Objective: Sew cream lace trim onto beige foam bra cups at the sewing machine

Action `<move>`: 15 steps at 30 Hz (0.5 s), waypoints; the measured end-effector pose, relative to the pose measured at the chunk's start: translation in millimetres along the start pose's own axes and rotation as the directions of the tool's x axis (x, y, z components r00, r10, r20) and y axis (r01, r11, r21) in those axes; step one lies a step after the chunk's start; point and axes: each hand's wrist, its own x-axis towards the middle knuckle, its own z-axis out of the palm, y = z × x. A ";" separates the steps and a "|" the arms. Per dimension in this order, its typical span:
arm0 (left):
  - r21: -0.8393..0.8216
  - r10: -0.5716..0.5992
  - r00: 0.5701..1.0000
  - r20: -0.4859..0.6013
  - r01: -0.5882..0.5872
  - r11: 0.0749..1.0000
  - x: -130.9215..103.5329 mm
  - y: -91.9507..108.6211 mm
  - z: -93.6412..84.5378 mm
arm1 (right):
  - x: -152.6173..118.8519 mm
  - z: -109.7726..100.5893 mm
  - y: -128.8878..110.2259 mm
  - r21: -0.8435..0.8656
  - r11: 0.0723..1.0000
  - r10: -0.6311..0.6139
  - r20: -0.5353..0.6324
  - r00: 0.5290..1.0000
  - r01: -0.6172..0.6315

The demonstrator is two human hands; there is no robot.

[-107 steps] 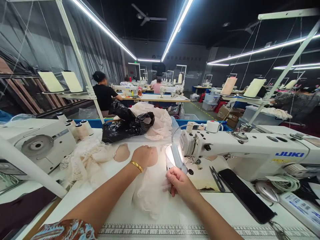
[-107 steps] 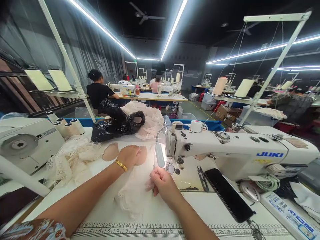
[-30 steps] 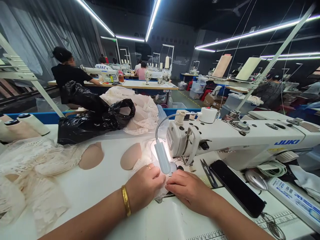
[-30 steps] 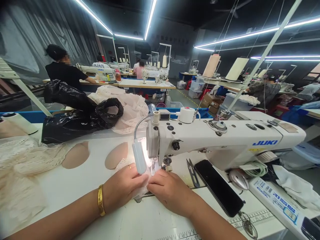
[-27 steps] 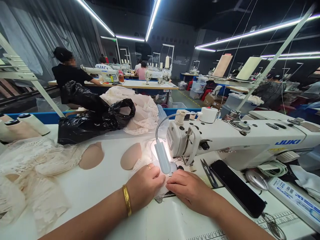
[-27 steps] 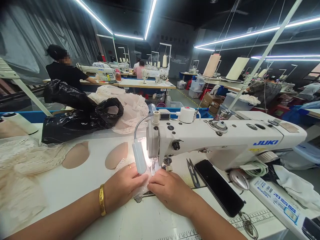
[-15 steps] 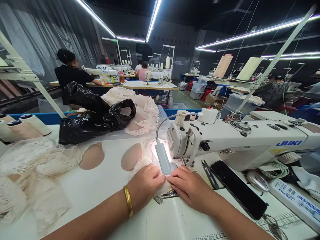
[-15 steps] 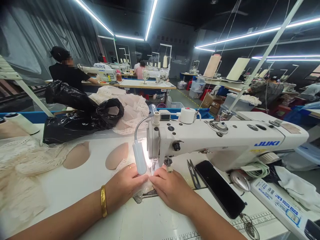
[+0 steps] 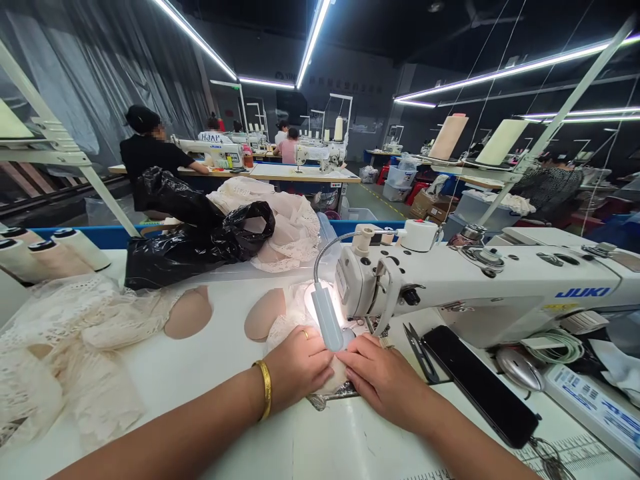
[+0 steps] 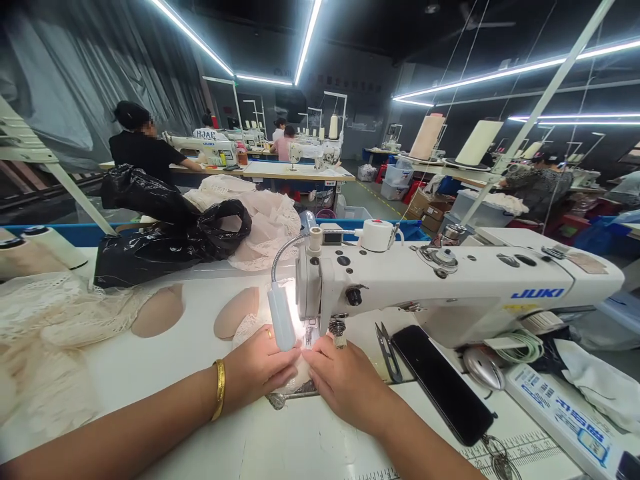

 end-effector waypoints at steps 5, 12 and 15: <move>-0.021 0.050 0.992 0.117 -0.048 0.999 13.9 -19.4 0.5 | -0.2 5.4 4.2 -0.057 0.996 0.065 -0.009 0.998 -0.066; -0.046 0.086 0.992 0.089 -0.082 0.996 17.0 -28.5 -3.7 | 0.1 2.3 3.0 -0.045 0.998 0.049 -0.006 0.999 -0.049; 0.031 0.090 0.995 0.049 -0.092 0.995 15.1 -25.3 -0.6 | -0.1 1.0 3.5 -0.029 1.000 0.009 -0.018 1.000 -0.009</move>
